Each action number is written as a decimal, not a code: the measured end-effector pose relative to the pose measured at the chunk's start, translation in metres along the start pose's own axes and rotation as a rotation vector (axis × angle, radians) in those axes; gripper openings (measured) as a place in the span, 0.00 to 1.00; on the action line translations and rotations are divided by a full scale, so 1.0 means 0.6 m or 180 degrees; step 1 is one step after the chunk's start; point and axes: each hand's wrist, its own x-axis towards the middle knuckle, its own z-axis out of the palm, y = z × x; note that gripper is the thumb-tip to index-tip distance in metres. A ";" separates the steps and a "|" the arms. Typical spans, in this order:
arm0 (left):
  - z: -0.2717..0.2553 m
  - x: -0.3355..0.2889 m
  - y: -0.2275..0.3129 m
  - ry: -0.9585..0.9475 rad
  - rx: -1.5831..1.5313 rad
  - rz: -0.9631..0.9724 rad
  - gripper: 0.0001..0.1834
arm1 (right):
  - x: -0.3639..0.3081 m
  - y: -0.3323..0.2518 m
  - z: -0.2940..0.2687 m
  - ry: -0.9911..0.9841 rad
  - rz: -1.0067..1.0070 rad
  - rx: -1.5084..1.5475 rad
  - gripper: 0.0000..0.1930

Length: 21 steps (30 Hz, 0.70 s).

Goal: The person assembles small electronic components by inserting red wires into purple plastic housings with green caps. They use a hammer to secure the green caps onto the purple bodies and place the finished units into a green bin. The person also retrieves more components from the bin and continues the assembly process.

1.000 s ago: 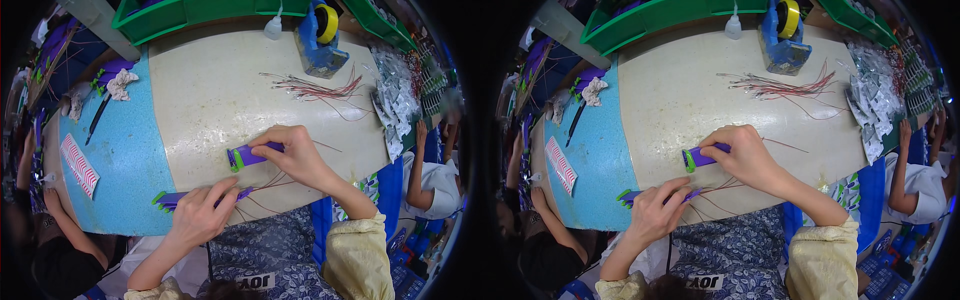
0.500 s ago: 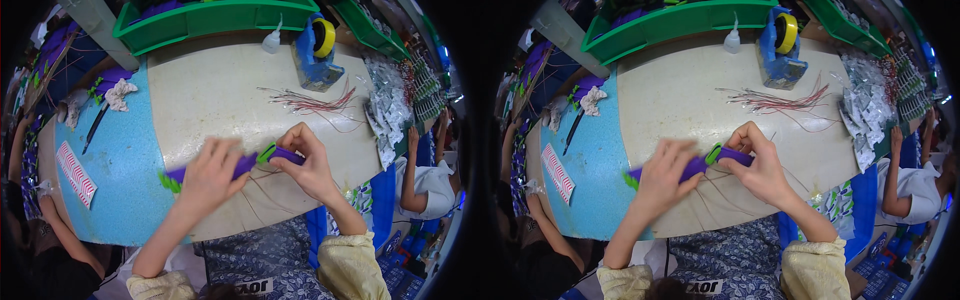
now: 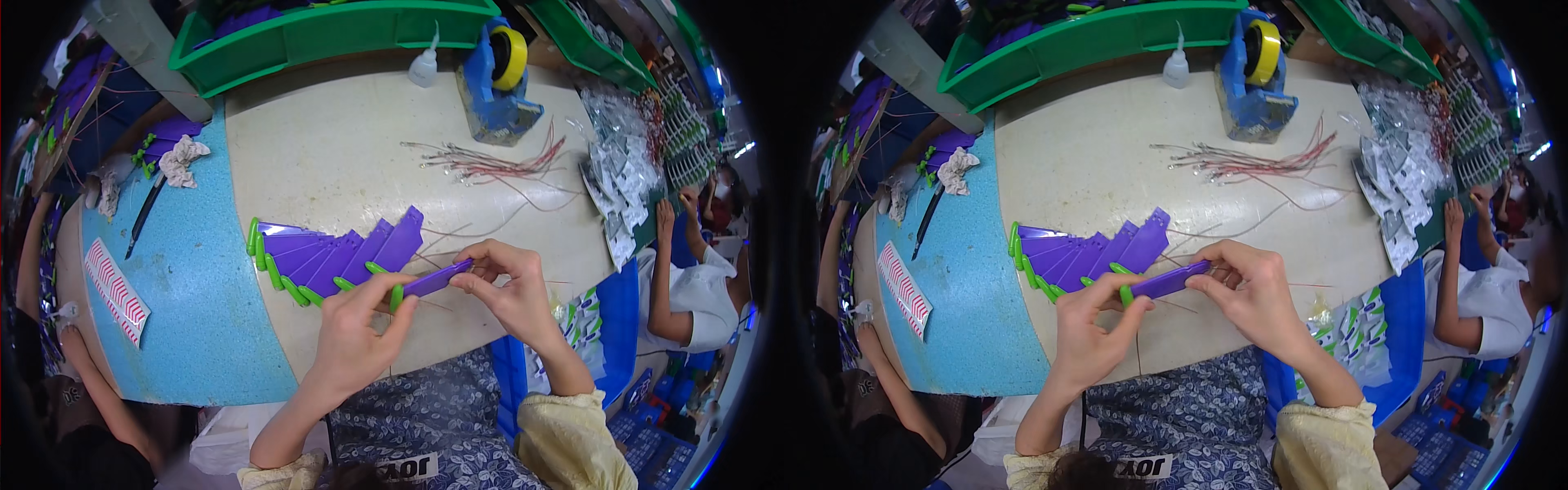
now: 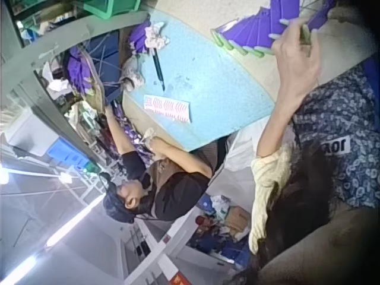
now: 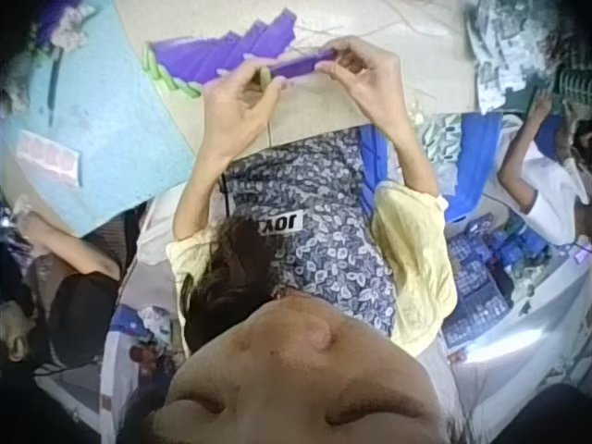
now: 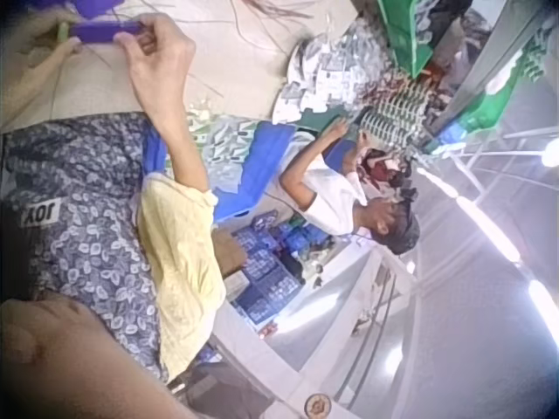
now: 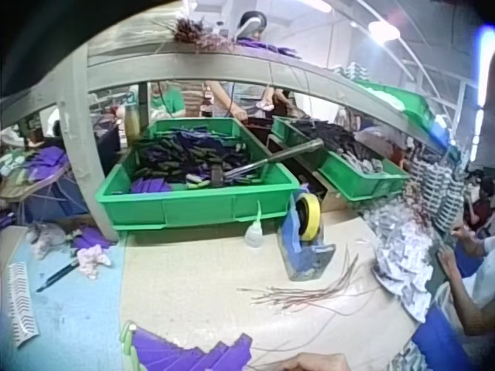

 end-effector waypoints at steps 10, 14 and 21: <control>-0.009 0.001 0.019 -0.0630 -0.2185 -0.1766 0.15 | -0.016 -0.019 -0.049 0.1151 -0.0919 -0.0631 0.05; -0.009 -0.002 0.020 -0.0626 -0.2496 -0.2298 0.18 | -0.021 -0.014 -0.050 0.1173 -0.1036 -0.0521 0.06; -0.010 -0.005 0.021 -0.0702 -0.2808 -0.2633 0.17 | -0.021 -0.014 -0.053 0.1144 -0.1183 -0.0539 0.07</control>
